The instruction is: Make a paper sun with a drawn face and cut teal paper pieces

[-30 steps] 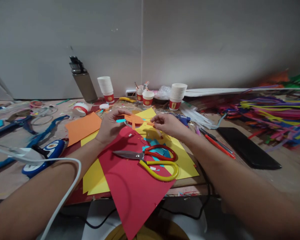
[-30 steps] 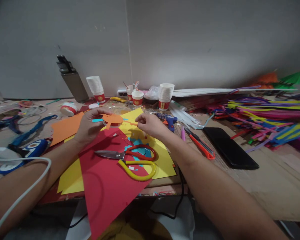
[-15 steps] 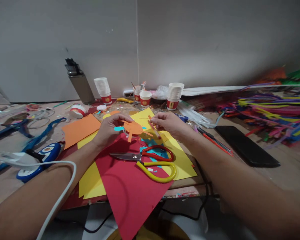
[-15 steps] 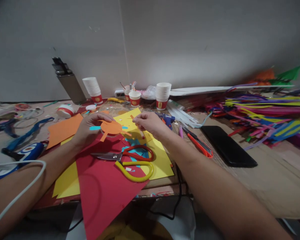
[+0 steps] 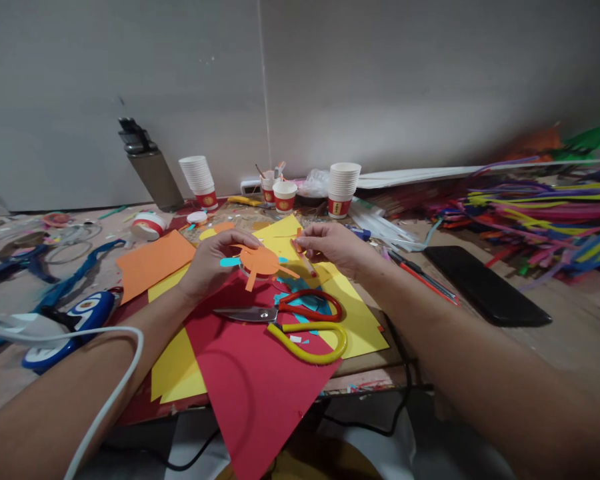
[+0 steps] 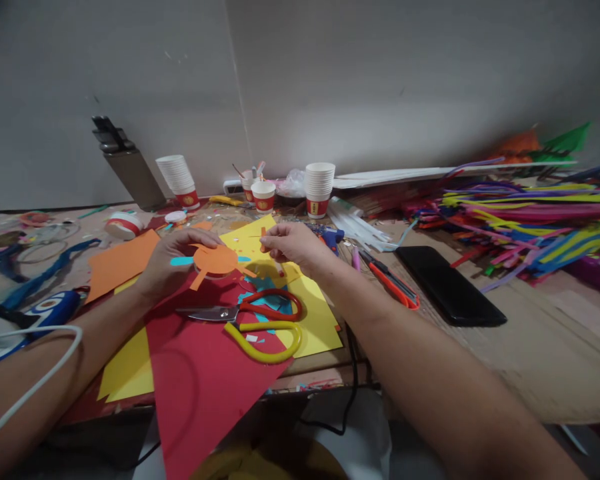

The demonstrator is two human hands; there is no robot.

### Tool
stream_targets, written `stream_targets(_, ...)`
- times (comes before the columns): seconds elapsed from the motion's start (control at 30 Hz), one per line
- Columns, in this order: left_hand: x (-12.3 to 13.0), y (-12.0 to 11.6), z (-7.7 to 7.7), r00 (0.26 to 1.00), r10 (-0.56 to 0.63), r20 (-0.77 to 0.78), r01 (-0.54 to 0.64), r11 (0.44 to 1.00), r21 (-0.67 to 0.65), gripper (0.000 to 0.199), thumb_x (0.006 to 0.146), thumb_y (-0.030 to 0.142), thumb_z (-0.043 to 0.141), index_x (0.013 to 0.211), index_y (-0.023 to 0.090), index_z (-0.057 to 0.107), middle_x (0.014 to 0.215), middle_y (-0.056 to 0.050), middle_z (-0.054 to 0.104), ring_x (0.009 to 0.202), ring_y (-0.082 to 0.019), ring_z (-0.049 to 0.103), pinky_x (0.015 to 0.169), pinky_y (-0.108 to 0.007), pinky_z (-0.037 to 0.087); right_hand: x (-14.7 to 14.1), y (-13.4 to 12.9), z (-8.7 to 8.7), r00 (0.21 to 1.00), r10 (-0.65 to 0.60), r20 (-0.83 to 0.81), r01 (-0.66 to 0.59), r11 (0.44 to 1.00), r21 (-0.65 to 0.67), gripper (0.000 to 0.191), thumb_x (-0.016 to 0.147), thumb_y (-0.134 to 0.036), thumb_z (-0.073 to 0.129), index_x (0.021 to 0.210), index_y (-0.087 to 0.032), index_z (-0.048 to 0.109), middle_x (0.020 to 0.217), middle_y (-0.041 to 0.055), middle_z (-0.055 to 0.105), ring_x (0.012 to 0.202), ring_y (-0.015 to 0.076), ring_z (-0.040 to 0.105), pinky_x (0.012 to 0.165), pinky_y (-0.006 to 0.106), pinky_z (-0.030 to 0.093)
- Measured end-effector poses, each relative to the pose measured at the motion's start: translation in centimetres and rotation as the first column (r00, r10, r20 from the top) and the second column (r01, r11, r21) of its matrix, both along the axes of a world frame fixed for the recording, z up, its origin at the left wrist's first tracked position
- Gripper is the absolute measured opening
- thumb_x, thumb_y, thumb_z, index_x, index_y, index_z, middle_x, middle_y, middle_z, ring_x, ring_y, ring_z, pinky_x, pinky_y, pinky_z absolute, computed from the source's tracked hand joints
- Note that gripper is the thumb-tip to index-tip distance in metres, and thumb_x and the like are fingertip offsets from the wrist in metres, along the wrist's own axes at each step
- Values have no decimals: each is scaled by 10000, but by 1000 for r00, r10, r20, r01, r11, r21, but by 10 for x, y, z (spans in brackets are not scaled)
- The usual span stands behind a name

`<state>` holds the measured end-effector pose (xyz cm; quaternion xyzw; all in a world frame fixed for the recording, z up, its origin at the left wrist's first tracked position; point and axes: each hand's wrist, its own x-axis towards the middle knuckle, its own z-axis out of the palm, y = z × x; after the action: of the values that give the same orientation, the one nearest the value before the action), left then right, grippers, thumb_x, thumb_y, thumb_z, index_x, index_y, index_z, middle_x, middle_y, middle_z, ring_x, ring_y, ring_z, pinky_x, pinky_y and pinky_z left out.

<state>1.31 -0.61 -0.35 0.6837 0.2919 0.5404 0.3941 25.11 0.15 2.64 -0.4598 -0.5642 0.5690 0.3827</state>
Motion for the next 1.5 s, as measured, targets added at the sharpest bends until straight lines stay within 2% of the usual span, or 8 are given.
stream_targets(0.3,0,-2,0,999,-12,-33,13,999,33,258,588,265,833,804,193,710,888,-73,711,859,-202,665,776,-316,535,0,-3,3,999,41,-4,-41,999,-26,173,837,-172,611,671,-148,566,635,1,570,526,61,470,460,169,404)
stream_targets(0.57,-1,-2,0,999,10,-43,-10,1000,7,217,613,273,825,771,184,705,897,-95,708,901,-226,667,815,-359,547,0,-4,2,997,81,-14,-81,996,23,132,815,-201,620,696,-161,581,708,24,645,555,75,506,457,190,401)
stream_targets(0.7,-2,-2,2,999,-24,-38,24,1000,5,210,609,273,826,766,193,712,897,-92,714,873,-220,671,772,-346,554,-3,-5,3,993,93,70,-98,992,80,114,779,-194,643,703,-163,564,743,39,684,566,70,525,462,174,393)
stream_targets(0.9,0,-5,5,998,-43,-50,43,999,4,202,616,259,825,768,188,713,894,-95,708,870,-214,668,780,-343,548,-6,-15,12,971,137,195,-168,974,149,65,754,-186,642,753,-167,580,664,-23,578,543,67,487,453,174,390)
stream_targets(1.13,1,-6,4,994,-72,-79,72,997,0,197,624,278,822,763,193,712,874,-87,714,847,-211,671,769,-339,539,-4,-15,11,920,202,335,-272,946,175,74,810,-243,592,831,-194,540,815,8,635,674,104,570,477,171,423)
stream_targets(1.2,1,-6,4,994,-77,-78,78,997,4,186,633,266,817,770,196,713,874,-83,714,842,-206,671,767,-335,537,-5,-15,10,923,211,321,-271,951,152,59,821,-214,566,831,-192,513,850,30,666,723,119,606,479,167,417)
stream_targets(1.3,0,-6,3,994,-71,-83,72,997,2,179,641,249,811,778,189,714,878,-85,709,851,-204,667,769,-328,535,-7,-15,9,947,165,276,-212,966,149,56,809,-152,539,813,-190,497,746,11,645,654,105,582,477,172,408)
stream_targets(1.5,0,-7,3,995,-63,-82,61,998,-28,195,630,235,817,782,174,711,885,-85,704,855,-198,660,775,-310,531,-5,-12,9,973,114,200,-149,975,168,37,810,-159,572,775,-165,582,691,2,588,609,81,524,563,202,438)
